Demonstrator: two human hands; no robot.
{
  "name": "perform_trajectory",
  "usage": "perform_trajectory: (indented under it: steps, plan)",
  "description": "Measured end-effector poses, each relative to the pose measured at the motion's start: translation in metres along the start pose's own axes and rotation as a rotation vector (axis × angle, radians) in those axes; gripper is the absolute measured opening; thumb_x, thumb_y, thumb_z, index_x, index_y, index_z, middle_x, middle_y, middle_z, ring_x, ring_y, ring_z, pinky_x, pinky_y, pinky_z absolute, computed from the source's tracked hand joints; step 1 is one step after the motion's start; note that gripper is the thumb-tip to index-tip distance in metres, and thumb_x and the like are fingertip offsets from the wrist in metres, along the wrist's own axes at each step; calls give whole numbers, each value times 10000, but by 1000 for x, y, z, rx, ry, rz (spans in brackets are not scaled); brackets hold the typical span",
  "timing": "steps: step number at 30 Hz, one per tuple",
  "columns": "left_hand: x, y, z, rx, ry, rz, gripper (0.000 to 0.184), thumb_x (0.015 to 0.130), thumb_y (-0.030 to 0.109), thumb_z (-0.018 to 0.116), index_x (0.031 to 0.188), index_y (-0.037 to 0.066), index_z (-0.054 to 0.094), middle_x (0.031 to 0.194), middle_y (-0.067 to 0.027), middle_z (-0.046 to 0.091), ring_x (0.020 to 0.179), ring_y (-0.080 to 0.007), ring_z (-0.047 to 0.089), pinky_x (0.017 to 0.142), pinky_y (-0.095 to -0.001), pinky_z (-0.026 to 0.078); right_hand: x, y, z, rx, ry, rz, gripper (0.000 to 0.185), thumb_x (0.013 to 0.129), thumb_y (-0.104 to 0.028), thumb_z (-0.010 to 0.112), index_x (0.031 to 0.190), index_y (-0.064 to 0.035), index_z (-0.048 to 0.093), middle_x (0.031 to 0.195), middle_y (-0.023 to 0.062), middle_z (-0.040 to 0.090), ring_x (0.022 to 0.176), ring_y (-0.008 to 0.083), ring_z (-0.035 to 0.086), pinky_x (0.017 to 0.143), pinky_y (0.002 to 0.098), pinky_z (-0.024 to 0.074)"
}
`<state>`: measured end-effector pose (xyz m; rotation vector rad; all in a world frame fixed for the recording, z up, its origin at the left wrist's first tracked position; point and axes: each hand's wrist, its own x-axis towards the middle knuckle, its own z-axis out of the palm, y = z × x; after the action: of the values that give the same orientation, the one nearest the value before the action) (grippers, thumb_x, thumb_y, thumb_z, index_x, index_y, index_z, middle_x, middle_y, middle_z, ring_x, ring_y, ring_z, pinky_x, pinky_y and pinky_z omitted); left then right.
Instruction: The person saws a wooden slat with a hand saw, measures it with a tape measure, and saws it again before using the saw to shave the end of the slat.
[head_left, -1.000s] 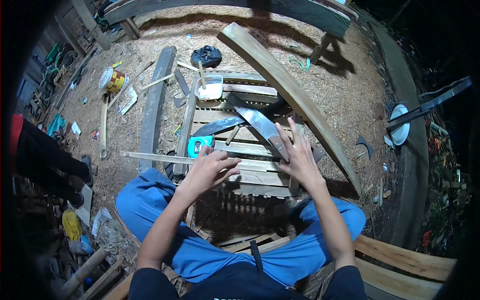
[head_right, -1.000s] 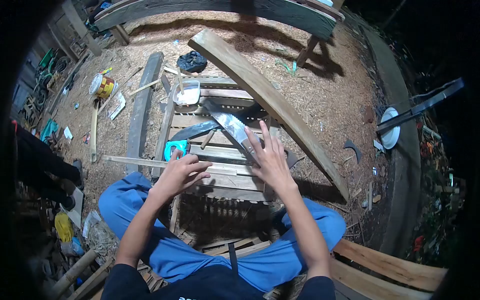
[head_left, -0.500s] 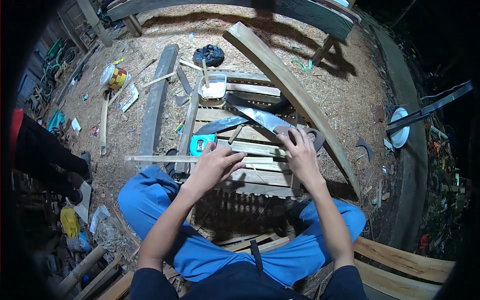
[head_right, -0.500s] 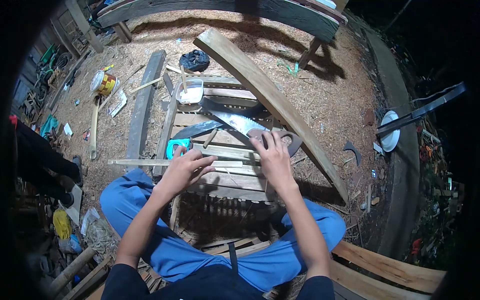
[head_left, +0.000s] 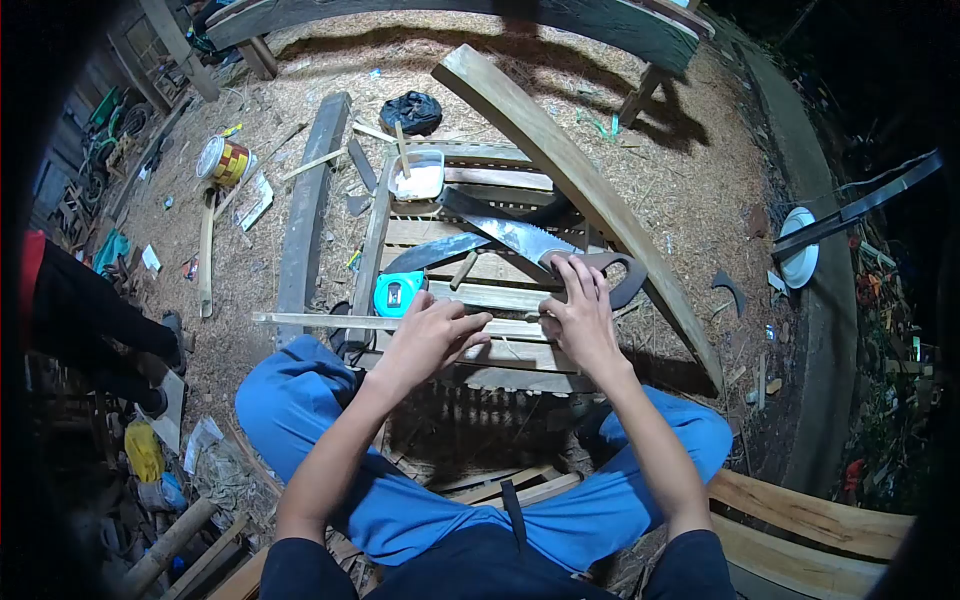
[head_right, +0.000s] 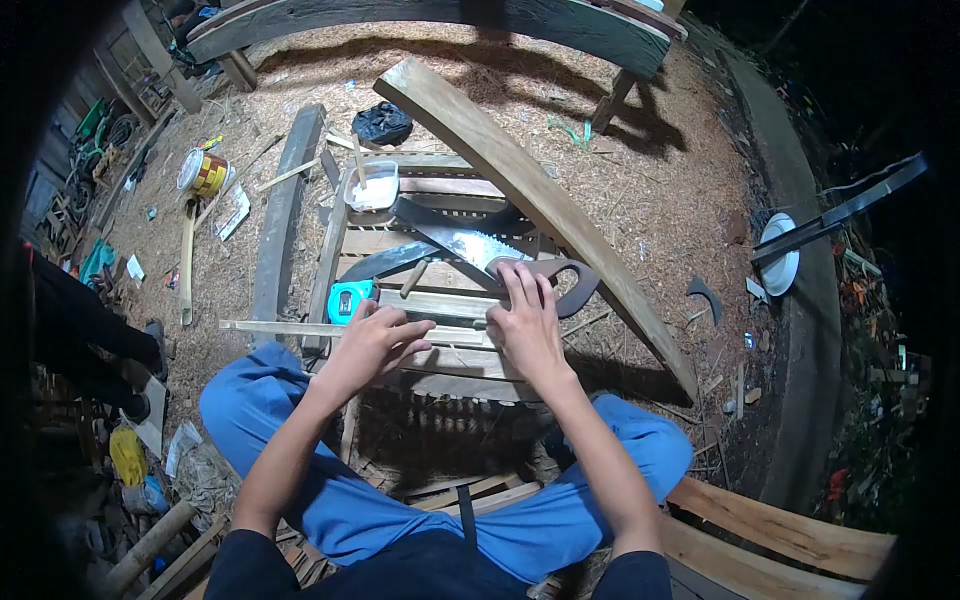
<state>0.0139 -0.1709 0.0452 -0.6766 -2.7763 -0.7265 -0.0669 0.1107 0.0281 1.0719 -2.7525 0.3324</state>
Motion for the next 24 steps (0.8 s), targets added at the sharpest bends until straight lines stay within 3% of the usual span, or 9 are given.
perform_trajectory:
  steps: [7,9,11,13,15,17,19,21,24]
  plan:
    - [-1,7,11,26,-64,-9,312,1008,323,735,1281,176,769,924,-65,640,908,-252,648,872,-414,446,0,-5,-49,94,-127,-42,535,794,-222,891,1299,-147,733,1553,175,528,1528,364,402,1293,594,236]
    - [-3,13,21,61,-147,50,355,1037,337,692,1346,165,717,978,-72,634,976,-249,639,853,-409,440,-5,-14,-68,178,-303,-69,611,786,-239,904,1353,-135,700,1443,147,601,1482,318,462,1295,595,229]
    - [-7,18,33,29,-207,62,374,1063,332,654,1388,149,676,1020,-87,626,1028,-265,628,878,-418,448,-11,-20,-69,229,-483,-71,469,823,-257,882,1245,-113,737,1084,74,713,1252,272,631,1259,592,286]
    - [-8,28,39,-40,-117,79,359,1068,319,651,1381,144,674,1024,-97,621,1032,-281,627,914,-433,454,-18,-23,-46,155,-467,-105,362,879,-255,838,1198,-109,746,1008,59,711,1195,276,651,1235,577,325]
    - [-8,30,37,63,-118,100,369,1050,318,672,1359,119,672,1065,-91,643,1051,-262,634,907,-433,459,-20,-20,-35,109,-462,-94,352,902,-254,817,1213,-109,742,1029,69,708,1202,277,646,1229,565,337]
    - [-9,20,29,0,-112,-21,407,1049,333,682,1412,152,667,1189,-100,667,1134,-278,633,953,-456,457,-21,-18,-35,63,-456,-90,342,924,-253,797,1229,-110,738,1051,78,705,1209,277,641,1223,554,350]
    - [-9,3,18,70,36,-77,462,1025,342,712,1445,159,656,1353,-117,641,1260,-322,599,1037,-481,439,-16,-18,-41,126,-253,-82,370,943,-273,787,1270,-112,727,1106,94,696,1205,278,633,1218,536,360]
    - [-9,-12,2,303,151,-157,610,982,361,751,1523,131,587,1441,-169,588,1372,-366,523,1094,-525,405,-12,-21,-43,126,-239,-84,397,959,-283,774,1313,-113,716,1145,99,686,1201,276,626,1214,527,366]
    - [-20,-41,5,319,143,-417,827,863,424,833,1564,100,536,1457,-189,577,1386,-394,499,1160,-567,357,-11,-21,-39,124,-208,-97,407,968,-296,768,1325,-110,714,1140,90,688,1193,275,628,1212,516,370]
